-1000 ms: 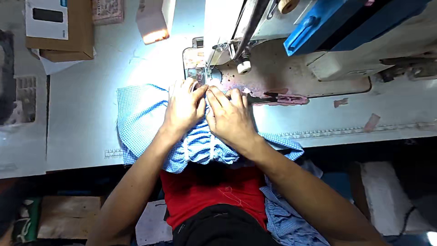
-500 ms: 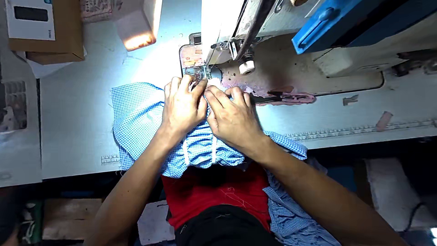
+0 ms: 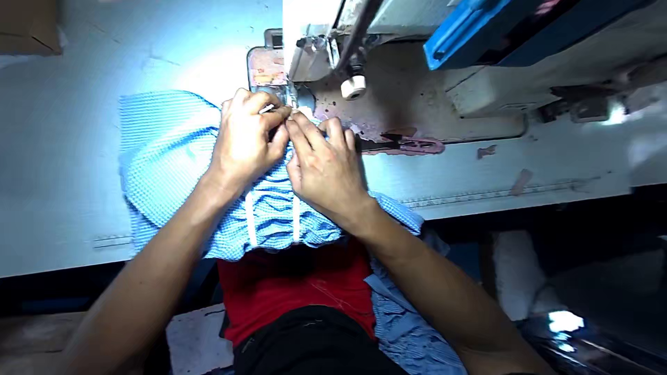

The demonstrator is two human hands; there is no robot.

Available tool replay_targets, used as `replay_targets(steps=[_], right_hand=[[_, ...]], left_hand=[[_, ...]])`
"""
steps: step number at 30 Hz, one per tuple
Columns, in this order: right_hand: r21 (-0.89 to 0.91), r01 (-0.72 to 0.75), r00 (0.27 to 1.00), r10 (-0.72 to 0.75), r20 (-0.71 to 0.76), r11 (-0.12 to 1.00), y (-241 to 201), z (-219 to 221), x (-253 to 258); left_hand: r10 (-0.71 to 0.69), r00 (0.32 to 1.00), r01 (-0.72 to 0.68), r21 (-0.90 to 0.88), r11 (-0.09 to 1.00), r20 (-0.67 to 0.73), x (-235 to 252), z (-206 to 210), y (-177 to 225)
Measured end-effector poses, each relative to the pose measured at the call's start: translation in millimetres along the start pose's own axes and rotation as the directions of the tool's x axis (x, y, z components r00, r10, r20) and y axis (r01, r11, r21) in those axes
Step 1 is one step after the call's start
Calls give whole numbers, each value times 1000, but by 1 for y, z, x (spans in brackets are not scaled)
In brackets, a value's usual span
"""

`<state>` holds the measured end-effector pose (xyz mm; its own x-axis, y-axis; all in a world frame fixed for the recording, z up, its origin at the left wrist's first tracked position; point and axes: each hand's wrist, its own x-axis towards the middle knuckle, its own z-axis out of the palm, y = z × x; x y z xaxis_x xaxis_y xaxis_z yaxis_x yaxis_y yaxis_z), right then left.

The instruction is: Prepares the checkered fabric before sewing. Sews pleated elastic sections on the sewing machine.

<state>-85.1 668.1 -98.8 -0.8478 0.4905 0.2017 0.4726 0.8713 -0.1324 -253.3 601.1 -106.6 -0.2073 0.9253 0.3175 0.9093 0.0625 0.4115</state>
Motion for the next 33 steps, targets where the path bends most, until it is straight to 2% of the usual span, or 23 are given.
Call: replay_targets(steps=[4,7,9,12,14,15,17,21,25,30,33], right_hand=[[37,10,1000,-11,29,999,3,-2,-6],[-2,15,1000,-15,21,1000,2,1,0],[60,29,999,-30,19,998,2,-3,-5],[285,32,995,-3,-101,958,3,-19,-24],[346,-18,985,76,-155,938,5,-17,-30],[344,-43,985,97,-141,938,5,-16,-32],[291,-70,992,97,-79,954,5,-16,-32],[75,-94,995,96,-19,993,15,-8,-10],[33,-99,995,99,1,995,21,-9,-3],[26,-115,993,115,15,993,23,-12,5],[22,-122,992,121,26,992,23,-12,4]], left_hand=[[-17,1000,17,-2,1000,-10,0,1,1],[-24,1000,24,2,1000,-18,0,1,0],[-11,999,11,-3,1000,-33,-2,0,-2],[148,983,-148,11,989,-105,-15,-12,12],[274,957,-276,-11,961,-92,-28,-19,28],[283,958,-285,-40,958,-40,-34,-16,31],[213,973,-209,-61,976,88,-43,-7,29],[110,983,-115,28,993,150,-40,-7,24],[133,989,-138,88,986,66,-35,-7,24],[361,931,-364,-139,921,-50,-54,-6,33],[329,944,-330,-182,926,-36,-73,-8,42]])
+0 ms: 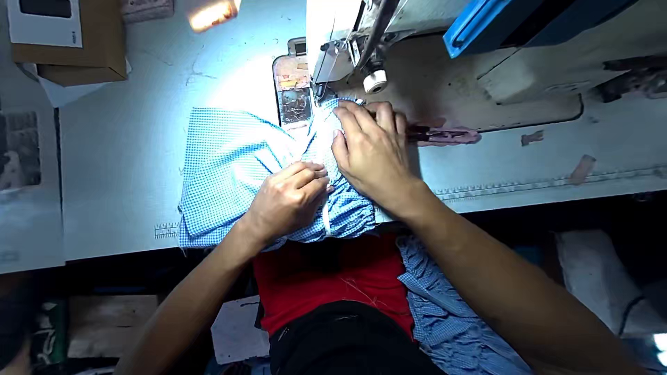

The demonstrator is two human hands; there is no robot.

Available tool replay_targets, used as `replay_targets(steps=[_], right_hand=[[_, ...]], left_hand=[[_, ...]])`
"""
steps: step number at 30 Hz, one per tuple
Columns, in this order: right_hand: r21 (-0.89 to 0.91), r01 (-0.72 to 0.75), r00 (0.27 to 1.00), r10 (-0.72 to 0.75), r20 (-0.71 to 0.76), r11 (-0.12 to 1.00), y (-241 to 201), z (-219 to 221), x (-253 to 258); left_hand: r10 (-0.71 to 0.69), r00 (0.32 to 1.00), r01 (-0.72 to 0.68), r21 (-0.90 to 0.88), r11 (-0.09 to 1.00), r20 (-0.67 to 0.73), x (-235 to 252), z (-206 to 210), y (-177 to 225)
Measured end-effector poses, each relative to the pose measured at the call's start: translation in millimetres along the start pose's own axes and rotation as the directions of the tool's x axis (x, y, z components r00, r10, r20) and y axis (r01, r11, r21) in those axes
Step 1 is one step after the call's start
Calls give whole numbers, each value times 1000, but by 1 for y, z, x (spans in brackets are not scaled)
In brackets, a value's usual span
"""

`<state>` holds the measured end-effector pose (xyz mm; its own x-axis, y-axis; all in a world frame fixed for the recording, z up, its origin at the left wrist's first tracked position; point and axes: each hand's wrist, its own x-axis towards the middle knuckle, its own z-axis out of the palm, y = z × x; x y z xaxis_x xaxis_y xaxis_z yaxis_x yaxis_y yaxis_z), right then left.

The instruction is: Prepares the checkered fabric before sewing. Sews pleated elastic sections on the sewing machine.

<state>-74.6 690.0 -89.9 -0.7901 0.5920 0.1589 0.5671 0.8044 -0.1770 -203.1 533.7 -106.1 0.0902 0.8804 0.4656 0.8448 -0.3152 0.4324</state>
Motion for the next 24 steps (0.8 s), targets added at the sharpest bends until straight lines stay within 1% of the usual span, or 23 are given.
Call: replay_targets(steps=[3,7,14,19,21,24], right_hand=[[-7,-4,1000,4,-8,1000,-2,1,1],[-34,-3,1000,4,8,999,-2,0,4],[-38,6,1000,-5,19,999,0,-1,8],[-16,57,991,-59,-117,998,2,3,13],[-18,71,992,-72,-101,997,2,1,14],[-48,48,996,-52,-76,998,6,3,15]], left_hand=[[-53,999,53,29,998,3,-2,1,0],[-87,994,85,42,996,59,1,-2,-3],[-27,999,27,8,1000,45,9,-3,-17],[-21,999,20,20,1000,51,12,-5,-22],[-26,997,26,1,1000,68,12,-6,-25],[-10,997,13,-36,999,79,13,-8,-29]])
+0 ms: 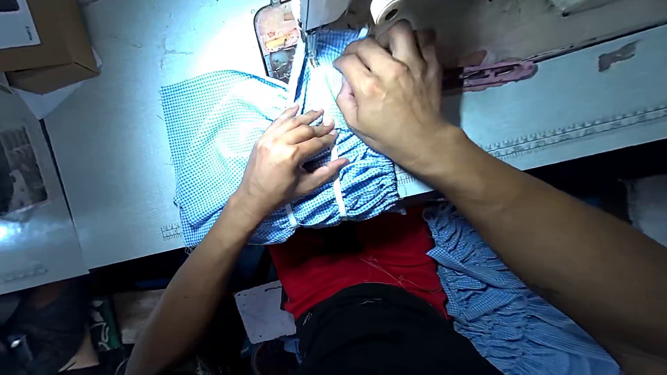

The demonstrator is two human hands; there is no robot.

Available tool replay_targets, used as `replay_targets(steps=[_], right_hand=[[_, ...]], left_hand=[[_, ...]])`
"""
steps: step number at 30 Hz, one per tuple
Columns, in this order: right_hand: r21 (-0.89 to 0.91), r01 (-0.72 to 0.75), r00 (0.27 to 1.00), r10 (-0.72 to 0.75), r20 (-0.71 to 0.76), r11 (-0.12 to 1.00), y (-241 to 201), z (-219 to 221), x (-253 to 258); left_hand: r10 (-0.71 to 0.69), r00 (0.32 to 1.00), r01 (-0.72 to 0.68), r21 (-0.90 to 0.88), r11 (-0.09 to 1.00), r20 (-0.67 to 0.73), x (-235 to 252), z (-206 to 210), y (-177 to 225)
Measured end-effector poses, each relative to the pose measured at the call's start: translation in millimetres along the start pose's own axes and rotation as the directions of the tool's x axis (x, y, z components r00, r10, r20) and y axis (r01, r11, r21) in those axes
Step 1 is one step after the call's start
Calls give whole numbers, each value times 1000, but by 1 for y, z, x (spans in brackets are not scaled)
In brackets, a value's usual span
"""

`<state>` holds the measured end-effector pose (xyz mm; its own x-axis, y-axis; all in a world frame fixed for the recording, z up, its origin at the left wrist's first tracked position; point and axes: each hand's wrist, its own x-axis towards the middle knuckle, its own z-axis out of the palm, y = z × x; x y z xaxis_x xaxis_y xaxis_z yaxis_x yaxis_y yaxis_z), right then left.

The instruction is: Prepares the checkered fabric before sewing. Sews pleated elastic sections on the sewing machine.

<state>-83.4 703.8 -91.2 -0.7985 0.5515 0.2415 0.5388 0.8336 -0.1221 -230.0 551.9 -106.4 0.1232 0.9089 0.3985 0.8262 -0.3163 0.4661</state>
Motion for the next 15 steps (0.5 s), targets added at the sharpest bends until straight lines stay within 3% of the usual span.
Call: replay_targets(steps=[3,6,12,15], right_hand=[[19,4,1000,-4,-3,1000,4,-1,-1],[54,114,989,-107,-106,992,4,-2,-1],[23,14,1000,-14,17,1000,7,-7,-2],[44,83,996,-81,-42,996,9,-6,0]], left_hand=[[29,1000,-29,-11,1000,-7,1,-1,-1],[44,999,-44,-11,999,-12,2,-2,-3],[54,999,-54,9,998,3,7,-4,-10],[55,998,-56,23,998,9,9,-3,-11]])
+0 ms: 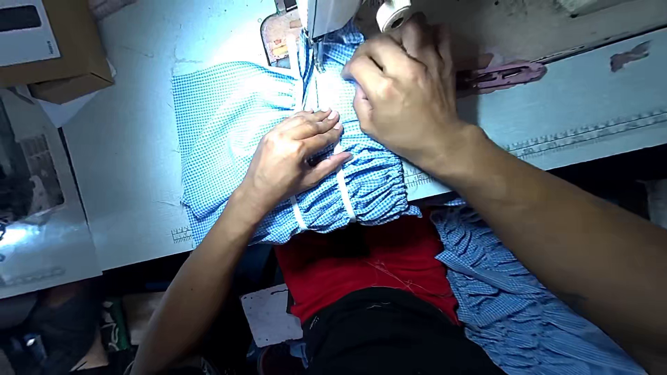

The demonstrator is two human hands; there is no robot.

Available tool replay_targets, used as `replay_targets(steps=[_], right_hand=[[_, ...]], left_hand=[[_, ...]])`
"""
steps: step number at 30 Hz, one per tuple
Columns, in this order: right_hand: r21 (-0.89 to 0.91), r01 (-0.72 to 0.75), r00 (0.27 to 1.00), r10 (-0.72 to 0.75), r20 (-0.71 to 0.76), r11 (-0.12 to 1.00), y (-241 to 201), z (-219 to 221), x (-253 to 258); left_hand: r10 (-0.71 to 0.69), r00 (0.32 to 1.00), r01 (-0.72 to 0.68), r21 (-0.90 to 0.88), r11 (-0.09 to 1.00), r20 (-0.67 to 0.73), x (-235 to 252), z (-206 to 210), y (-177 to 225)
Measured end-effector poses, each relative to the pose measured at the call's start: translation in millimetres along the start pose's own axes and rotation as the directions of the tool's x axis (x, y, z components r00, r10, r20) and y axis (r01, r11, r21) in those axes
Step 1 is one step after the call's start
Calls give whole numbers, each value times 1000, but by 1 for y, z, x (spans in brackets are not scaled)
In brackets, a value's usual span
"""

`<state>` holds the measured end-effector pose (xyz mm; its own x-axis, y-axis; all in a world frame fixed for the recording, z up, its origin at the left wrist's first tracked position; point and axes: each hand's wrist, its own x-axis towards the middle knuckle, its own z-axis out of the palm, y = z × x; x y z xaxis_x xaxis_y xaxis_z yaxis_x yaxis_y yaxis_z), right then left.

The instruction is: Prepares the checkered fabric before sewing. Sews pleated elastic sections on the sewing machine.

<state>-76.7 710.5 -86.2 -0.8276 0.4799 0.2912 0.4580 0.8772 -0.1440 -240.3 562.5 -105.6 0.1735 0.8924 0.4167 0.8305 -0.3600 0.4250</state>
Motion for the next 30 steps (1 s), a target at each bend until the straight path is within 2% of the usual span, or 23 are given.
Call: replay_targets(steps=[2,6,10,15,19,24,27,30], right_hand=[[14,16,1000,-15,-7,1000,0,2,1],[-14,-48,998,49,44,999,1,0,3],[43,21,1000,-22,15,999,4,0,2],[2,-3,995,3,99,1000,2,-7,0],[-10,31,999,-30,25,999,3,-6,-2],[-7,15,993,-14,117,1000,1,-14,-5],[6,57,993,-57,105,998,2,-15,-6],[-16,30,992,-28,121,999,3,-15,-7]], left_hand=[[-4,1000,4,12,1000,7,1,1,-1],[-9,1000,9,19,1000,2,3,0,-1],[-13,1000,13,45,999,3,5,-1,3],[-36,999,36,61,997,12,3,-3,12],[-42,999,40,70,997,17,4,-3,12],[-82,995,75,110,991,59,6,-7,18],[-101,991,87,148,985,89,7,-7,22],[-114,990,101,151,983,78,6,-7,26]])
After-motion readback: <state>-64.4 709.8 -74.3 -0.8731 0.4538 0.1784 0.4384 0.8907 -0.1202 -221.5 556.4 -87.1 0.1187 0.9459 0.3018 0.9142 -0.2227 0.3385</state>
